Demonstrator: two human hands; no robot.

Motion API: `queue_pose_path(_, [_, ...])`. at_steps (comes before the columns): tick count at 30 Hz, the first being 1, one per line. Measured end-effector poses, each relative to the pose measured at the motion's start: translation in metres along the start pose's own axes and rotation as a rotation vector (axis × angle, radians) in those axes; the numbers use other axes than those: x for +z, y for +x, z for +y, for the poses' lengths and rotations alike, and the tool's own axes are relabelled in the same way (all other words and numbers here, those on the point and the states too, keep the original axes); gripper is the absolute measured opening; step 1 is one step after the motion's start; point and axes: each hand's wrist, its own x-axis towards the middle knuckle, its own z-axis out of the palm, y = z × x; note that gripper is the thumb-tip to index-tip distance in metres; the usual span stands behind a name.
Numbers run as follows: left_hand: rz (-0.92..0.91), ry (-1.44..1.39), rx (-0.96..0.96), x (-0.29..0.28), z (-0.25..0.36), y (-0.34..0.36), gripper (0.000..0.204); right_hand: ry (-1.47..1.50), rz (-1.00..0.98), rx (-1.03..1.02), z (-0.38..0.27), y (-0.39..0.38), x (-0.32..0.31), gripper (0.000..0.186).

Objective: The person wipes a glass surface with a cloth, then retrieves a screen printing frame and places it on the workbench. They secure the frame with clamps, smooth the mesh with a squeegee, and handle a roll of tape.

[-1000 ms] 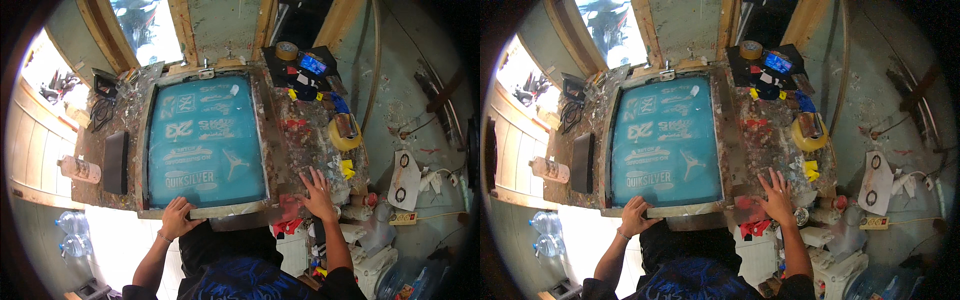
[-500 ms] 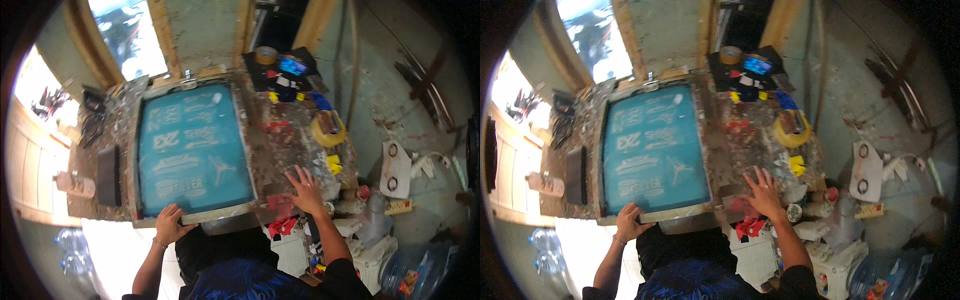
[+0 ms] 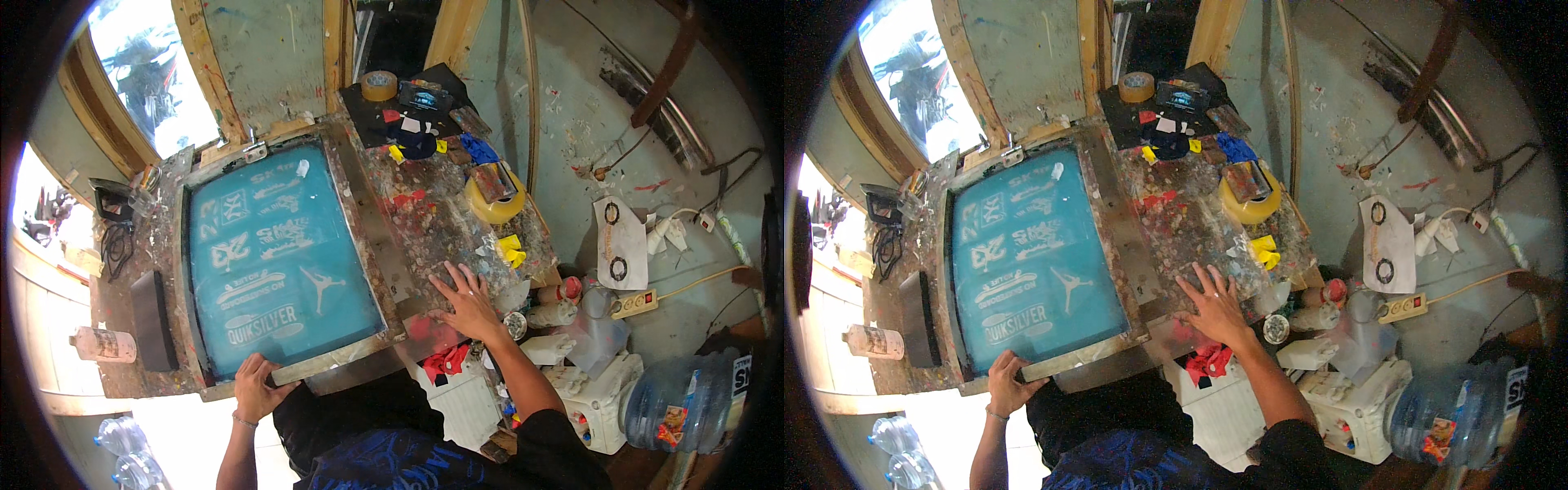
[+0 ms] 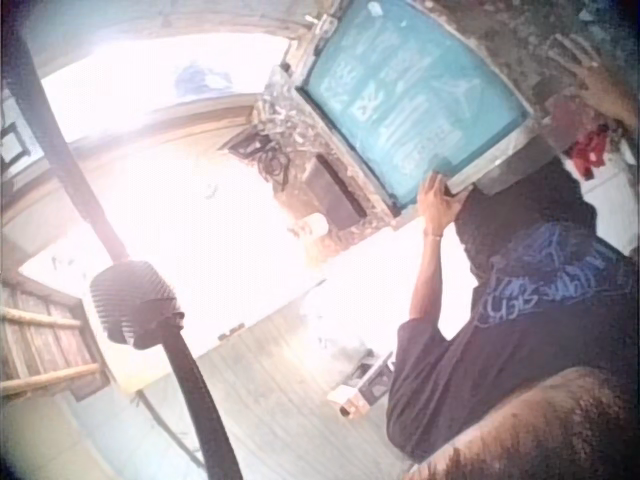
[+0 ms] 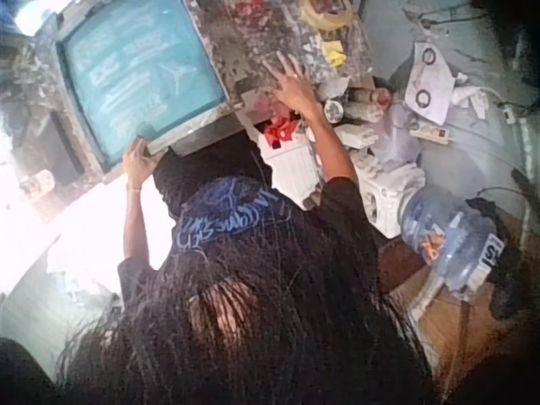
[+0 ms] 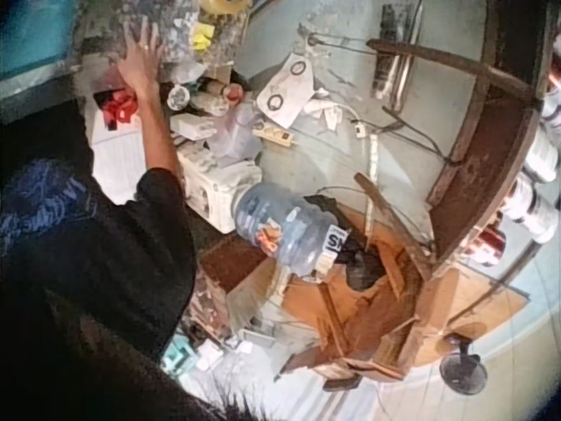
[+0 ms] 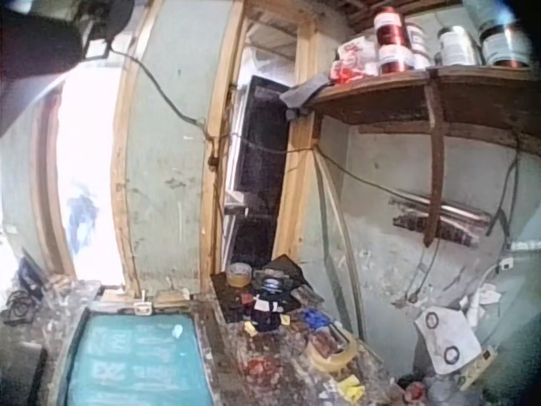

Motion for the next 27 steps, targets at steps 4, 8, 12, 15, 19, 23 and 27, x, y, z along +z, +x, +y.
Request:
queue_pose_path(4, [0.005, 0.008, -0.004, -0.003, 0.002, 0.000, 0.043, 0.015, -0.015, 0.006, -0.002, 0.013, -0.009, 0.061])
queue_pose_path(8, [0.002, 0.019, 0.015, -0.004, 0.001, 0.004, 0.043, -0.002, 0.113, 0.016, 0.005, 0.043, -0.014, 0.061])
queue_pose_path(12, [-0.014, 0.012, 0.033, -0.003, -0.004, 0.003, 0.043, 0.026, 0.227, -0.105, -0.016, 0.090, -0.015, 0.064])
queue_pose_path(15, [-0.065, 0.009, 0.050, -0.006, -0.007, 0.006, 0.043, -0.082, 0.197, -0.155, -0.016, 0.109, 0.010, 0.065])
queue_pose_path(19, [-0.164, 0.029, 0.012, -0.011, -0.005, 0.005, 0.044, -0.104, 0.176, -0.079, -0.019, 0.117, 0.024, 0.067])
queue_pose_path(23, [-0.238, 0.013, 0.018, -0.012, -0.010, 0.008, 0.047, -0.073, 0.172, -0.062, -0.017, 0.117, 0.026, 0.063])
queue_pose_path(27, [-0.253, -0.006, 0.024, -0.012, -0.013, 0.008, 0.046, -0.060, 0.165, -0.114, -0.011, 0.120, 0.027, 0.063])
